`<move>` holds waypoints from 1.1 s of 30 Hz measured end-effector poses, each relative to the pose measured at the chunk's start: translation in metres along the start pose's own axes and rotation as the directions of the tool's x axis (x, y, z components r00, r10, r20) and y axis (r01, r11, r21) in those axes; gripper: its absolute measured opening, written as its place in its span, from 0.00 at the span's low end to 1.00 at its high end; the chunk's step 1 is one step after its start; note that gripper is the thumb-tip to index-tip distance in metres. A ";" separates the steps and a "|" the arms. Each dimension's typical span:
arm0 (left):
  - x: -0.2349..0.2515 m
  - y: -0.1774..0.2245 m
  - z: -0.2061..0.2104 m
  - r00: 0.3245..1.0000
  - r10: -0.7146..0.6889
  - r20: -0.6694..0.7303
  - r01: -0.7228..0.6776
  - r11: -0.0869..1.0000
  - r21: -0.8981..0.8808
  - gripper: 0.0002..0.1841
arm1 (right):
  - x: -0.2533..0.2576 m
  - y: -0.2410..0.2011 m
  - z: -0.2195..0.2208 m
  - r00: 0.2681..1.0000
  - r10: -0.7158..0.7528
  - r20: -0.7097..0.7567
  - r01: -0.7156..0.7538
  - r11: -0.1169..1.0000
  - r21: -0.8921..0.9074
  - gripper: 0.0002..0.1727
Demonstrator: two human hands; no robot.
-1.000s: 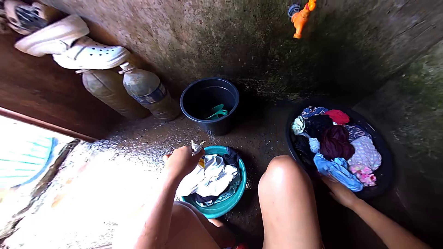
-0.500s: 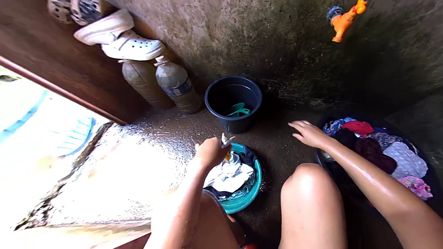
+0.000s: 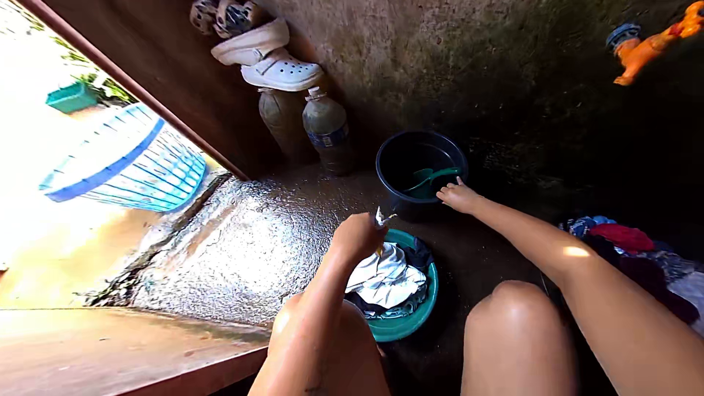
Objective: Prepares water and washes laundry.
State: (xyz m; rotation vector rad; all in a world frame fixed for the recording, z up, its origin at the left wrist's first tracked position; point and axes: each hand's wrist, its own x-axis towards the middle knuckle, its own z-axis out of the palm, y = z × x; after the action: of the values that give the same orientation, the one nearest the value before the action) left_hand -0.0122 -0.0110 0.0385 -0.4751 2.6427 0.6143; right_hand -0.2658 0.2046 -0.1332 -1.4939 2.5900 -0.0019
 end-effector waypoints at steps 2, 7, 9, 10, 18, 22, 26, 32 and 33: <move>0.002 -0.003 0.003 1.000 0.002 -0.026 -0.001 1.000 0.001 0.22 | -0.037 0.013 0.005 1.000 0.001 0.020 -0.001 1.000 0.014 0.12; 0.006 -0.011 0.014 0.996 0.050 -0.069 -0.048 0.998 0.029 0.21 | -0.142 0.028 0.017 0.978 0.086 0.190 -0.093 0.995 0.028 0.16; 0.007 -0.012 0.016 0.996 0.062 -0.071 -0.059 0.997 0.050 0.22 | -0.179 0.032 0.026 0.970 0.132 0.206 -0.142 0.989 0.032 0.16; 0.008 -0.010 0.016 0.996 0.056 -0.067 -0.052 0.997 0.059 0.22 | -0.196 0.035 0.030 0.967 0.153 0.205 -0.162 0.986 0.030 0.16; 0.008 0.009 0.020 0.999 0.034 0.008 -0.034 0.995 0.095 0.22 | -0.236 0.040 -0.059 0.848 0.530 -0.011 -0.498 0.803 0.328 0.21; 0.008 0.011 0.027 0.999 0.039 0.020 -0.041 0.994 0.098 0.22 | -0.216 0.075 -0.184 0.460 0.674 -0.577 -0.476 0.736 0.480 0.44; 0.006 0.012 0.026 0.999 0.044 0.011 -0.045 0.995 0.093 0.22 | -0.178 0.136 -0.264 0.378 0.738 -0.559 -0.455 0.674 0.582 0.41; 0.002 0.006 0.025 0.998 0.036 -0.053 -0.031 0.995 0.092 0.23 | -0.182 0.178 -0.284 0.468 0.760 -0.451 -0.596 0.649 0.473 0.20; 0.002 0.004 0.026 0.998 0.039 -0.059 -0.033 0.995 0.099 0.24 | -0.190 0.181 -0.282 0.492 0.755 -0.434 -0.637 0.652 0.412 0.19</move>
State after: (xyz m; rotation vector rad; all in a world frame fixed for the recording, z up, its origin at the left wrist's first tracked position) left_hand -0.0085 0.0040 0.0175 -0.4246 2.7290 0.4852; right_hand -0.3650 0.4380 0.1564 -0.2407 3.3491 -0.7068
